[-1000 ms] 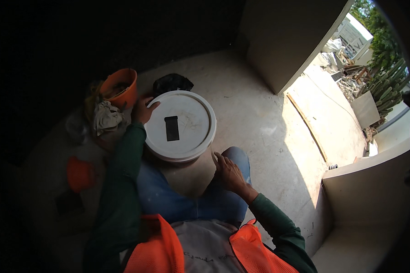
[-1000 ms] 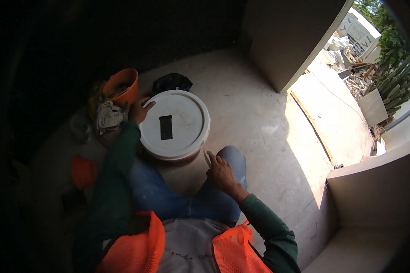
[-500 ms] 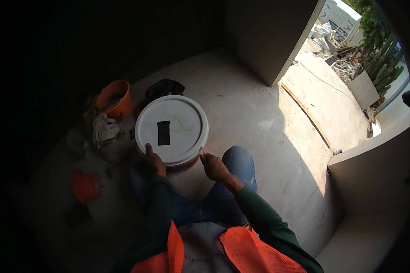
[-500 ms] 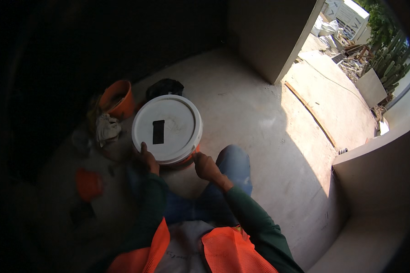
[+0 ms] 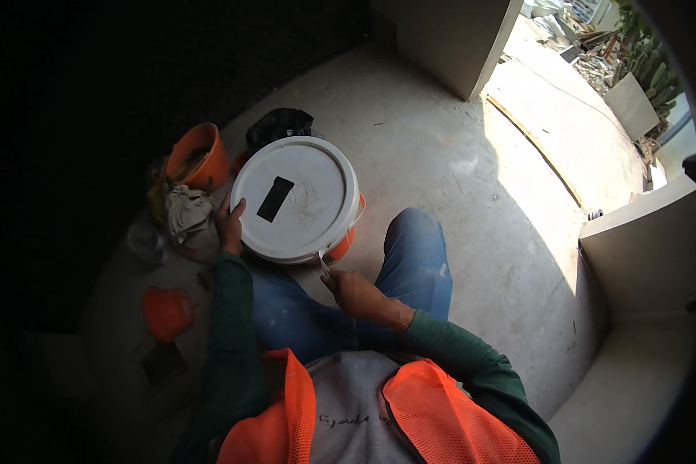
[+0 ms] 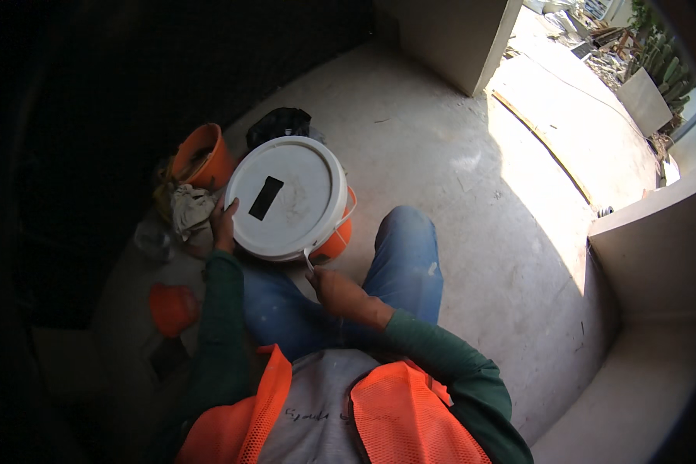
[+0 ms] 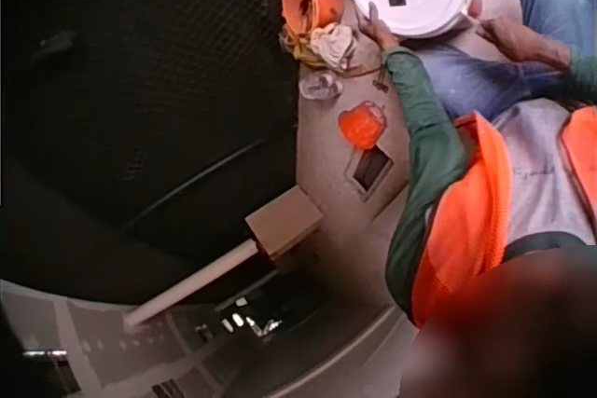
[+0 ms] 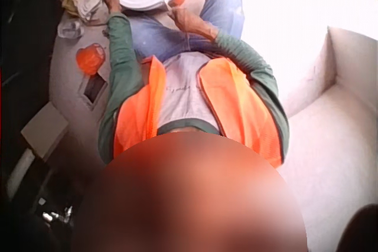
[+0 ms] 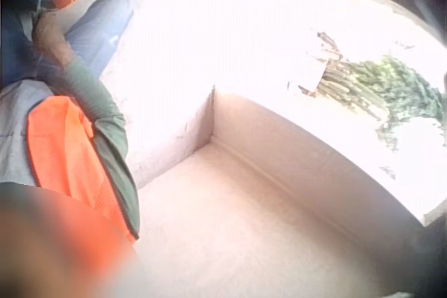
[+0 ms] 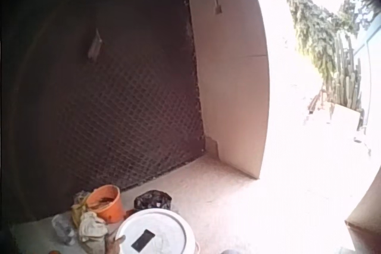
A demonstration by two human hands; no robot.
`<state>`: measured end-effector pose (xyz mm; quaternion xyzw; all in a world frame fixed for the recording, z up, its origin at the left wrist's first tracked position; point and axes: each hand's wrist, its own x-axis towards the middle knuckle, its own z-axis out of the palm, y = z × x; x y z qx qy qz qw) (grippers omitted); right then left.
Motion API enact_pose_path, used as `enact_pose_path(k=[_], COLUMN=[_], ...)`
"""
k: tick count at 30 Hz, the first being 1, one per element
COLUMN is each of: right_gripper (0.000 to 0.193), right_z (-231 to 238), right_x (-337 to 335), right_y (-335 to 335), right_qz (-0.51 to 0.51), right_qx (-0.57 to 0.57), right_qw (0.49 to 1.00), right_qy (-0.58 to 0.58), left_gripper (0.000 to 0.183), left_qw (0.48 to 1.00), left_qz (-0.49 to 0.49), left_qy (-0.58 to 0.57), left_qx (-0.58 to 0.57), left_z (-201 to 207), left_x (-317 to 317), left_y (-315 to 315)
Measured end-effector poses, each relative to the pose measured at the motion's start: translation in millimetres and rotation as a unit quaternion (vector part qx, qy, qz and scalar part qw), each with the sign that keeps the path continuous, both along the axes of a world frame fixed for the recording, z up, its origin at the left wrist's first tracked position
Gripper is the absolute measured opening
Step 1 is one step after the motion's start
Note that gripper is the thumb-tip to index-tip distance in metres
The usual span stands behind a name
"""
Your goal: The person sits on the floor and uses a utility knife to cut a rectangular opening in the lid of a white bucket. They then remove the cut piece and the lid's retaining ring, and walk outside to discard the cut piece.
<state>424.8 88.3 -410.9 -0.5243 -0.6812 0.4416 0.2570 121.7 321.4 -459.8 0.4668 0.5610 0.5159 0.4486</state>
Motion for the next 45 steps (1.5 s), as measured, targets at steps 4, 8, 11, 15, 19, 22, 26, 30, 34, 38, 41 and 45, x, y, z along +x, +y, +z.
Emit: enact_pose_path(k=[4, 8, 11, 15, 19, 22, 26, 30, 34, 38, 41, 45], right_gripper=[0.041, 0.029, 0.021, 0.03, 0.05, 0.051, 0.028, 0.028, 0.048, 0.049, 0.04, 0.019], right_z=[64.4, 105.5, 96.0, 58.7, 38.6, 29.5, 15.5, 0.3, -5.4, 22.9, 71.7, 136.5], right_x=[109.9, 189.0, 183.9, 156.0, 117.1, 57.1, 3.7, 23.0, 37.7, 52.1, 125.5, 233.1], right_y=[-28.1, -58.0, -72.8, -70.5, -43.4, 4.9, 50.4, 53.0, 28.0, -40.6, -95.6, -105.3], right_qz=[-0.014, 0.05, 0.095, 0.022, 0.009, -0.077, -0.356, -0.299, -0.157, -0.052, -0.042, -0.055], right_qx=[-0.102, -0.113, -0.13, -0.113, 0.17, -0.002, -0.323, -0.375, -0.315, -0.157, -0.206, -0.108], right_qw=[0.988, 0.971, 0.96, 0.945, 0.907, 0.995, 0.804, 0.807, 0.913, 0.984, 0.977, 0.924], right_qy=[-0.114, -0.203, -0.229, -0.307, -0.386, -0.069, 0.352, 0.345, 0.207, 0.069, -0.028, -0.364], left_gripper=[0.052, 0.059, 0.065, 0.068, 0.064, 0.068, 0.074, 0.06, 0.054, 0.053, 0.057, 0.06], left_qw=[0.999, 0.994, 0.981, 0.975, 0.987, 0.999, 0.98, 0.964, 0.978, 0.997, 0.984, 0.956], left_qz=[-0.011, -0.092, -0.18, -0.214, -0.145, 0.009, 0.188, 0.261, 0.205, -0.013, -0.172, -0.291], left_qy=[0.033, 0.057, 0.064, 0.048, 0.074, 0.05, 0.0, -0.021, -0.036, 0.056, 0.028, 0.04], left_qx=[0.013, 0.009, -0.005, -0.027, 0.009, -0.01, -0.065, -0.046, -0.025, 0.047, 0.022, 0.003], left_z=[-0.3, 8.6, 20.2, 21.3, 16.4, 20.7, 14.0, 15.1, 5.8, 5.2, 6.1, 15.7], left_x=[-2.5, -4.4, -2.2, -0.8, 3.6, 19.4, 79.1, 107.8, 77.6, 10.5, -3.3, 13.2], left_y=[1.7, 23.6, 58.6, 74.8, 46.9, 4.0, -85.7, -115.2, -92.6, -22.3, 36.3, 86.6])
